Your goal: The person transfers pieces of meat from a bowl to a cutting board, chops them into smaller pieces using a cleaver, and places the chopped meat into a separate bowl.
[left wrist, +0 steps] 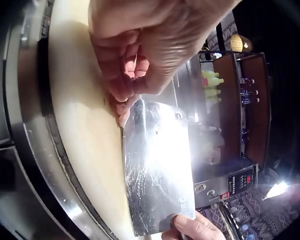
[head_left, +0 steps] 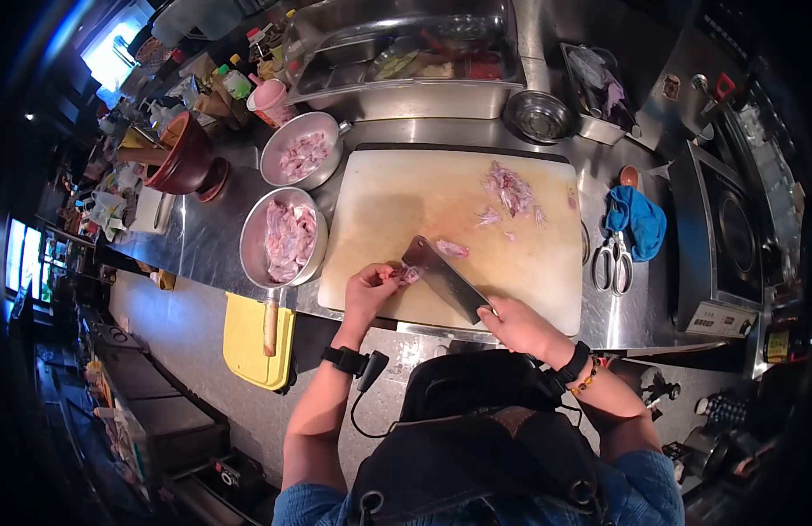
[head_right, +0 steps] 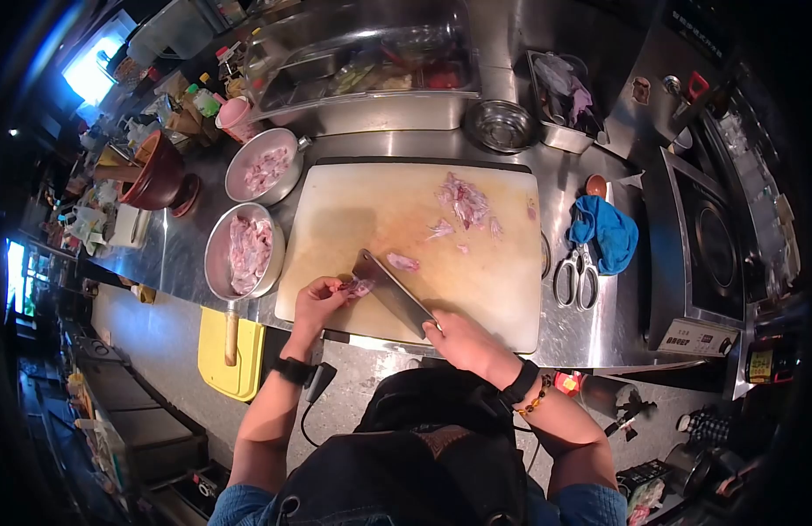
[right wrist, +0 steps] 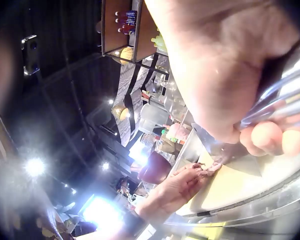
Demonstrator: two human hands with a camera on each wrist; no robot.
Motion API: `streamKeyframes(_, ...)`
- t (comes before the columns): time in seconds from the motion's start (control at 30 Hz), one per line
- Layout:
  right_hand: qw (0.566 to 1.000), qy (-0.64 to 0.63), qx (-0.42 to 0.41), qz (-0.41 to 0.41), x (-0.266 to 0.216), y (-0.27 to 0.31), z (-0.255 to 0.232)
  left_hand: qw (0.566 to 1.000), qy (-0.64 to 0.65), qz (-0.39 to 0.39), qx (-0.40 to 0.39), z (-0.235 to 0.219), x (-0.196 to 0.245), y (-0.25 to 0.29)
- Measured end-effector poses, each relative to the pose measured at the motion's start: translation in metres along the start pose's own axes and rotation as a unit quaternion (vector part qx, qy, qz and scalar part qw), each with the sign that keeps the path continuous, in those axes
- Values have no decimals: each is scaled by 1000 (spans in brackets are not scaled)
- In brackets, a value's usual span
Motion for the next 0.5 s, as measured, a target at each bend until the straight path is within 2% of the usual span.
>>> streamKeyframes(0.23,999,23,21,-12,-1,1,2,997,39,16,69,-10,-10,30)
streamKeyframes(0.3,997,27,43,-52,5,-3,5,994,46,18,97,-11,-12,40)
streamKeyframes(0.33,996,30,53,-71,7,-3,6,994,48,17,101,-12,-13,43)
streamKeyframes(0.5,998,7,34,-52,10,-3,6,992,63,31,101,-18,-7,48)
Point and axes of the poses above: each hand's wrist, its own y-axis away from the middle knuckle, its own z-axis out of the palm, x = y × z, the point moved 3 cm from there along -y, towards the middle knuckle
